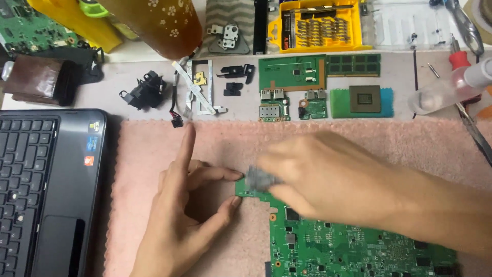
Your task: The person cleans a green motherboard on a pink towel using a red-handled brush and a grey sponge. They brush the surface of the board, then switch to scrubbing it with the sponge, occasionally adjusting the board's position.
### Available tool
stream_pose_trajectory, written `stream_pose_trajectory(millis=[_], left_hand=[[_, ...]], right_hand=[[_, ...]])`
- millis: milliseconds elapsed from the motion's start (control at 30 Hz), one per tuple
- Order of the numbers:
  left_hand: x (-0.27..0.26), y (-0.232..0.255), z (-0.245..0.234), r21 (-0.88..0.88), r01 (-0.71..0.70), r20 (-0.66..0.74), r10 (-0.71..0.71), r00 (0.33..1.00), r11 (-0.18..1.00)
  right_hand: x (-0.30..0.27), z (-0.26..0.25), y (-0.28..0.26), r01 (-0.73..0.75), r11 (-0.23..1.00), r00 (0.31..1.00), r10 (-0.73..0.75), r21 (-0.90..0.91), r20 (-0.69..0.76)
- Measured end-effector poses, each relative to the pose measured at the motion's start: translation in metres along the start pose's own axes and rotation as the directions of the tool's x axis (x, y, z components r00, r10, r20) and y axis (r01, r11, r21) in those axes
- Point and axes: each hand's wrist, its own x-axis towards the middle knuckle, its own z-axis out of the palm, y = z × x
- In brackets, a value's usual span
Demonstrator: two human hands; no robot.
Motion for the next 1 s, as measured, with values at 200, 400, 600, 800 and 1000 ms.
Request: stream_pose_trajectory(millis=[200, 400, 600, 800, 1000], left_hand=[[0.002, -0.003, 0.002, -0.034, -0.022, -0.002, 0.022, 1.0, 0.999], [0.002, 0.0, 0.002, -0.026, -0.014, -0.008, 0.014, 1.0, 1.0], [0.001, -0.001, 0.003, -0.006, -0.008, -0.008, 0.008, 1.0, 1.0], [0.002, 0.004, 0.002, 0.027, -0.013, -0.006, 0.013, 1.0, 1.0], [0.002, 0.014, -0.001, 0.095, -0.129, 0.105, 0.119, 0.987, 0.987]], right_hand=[[-0.001, 0.0, 0.001, 0.062, 0.998, 0.998, -0.062, -0.005, 0.011], [-0.007, -0.004, -0.001, 0.083, 0.996, 0.995, -0.084, 0.03, 0.055], [-0.01, -0.004, -0.003, 0.022, 0.999, 0.986, -0.028, 0.039, 0.164], [-0.016, -0.01, -0.004, -0.03, 0.999, 0.972, 0.024, 0.026, 0.235], [-0.018, -0.004, 0.009, 0.12, 0.988, 0.992, -0.124, 0.097, 0.034]])
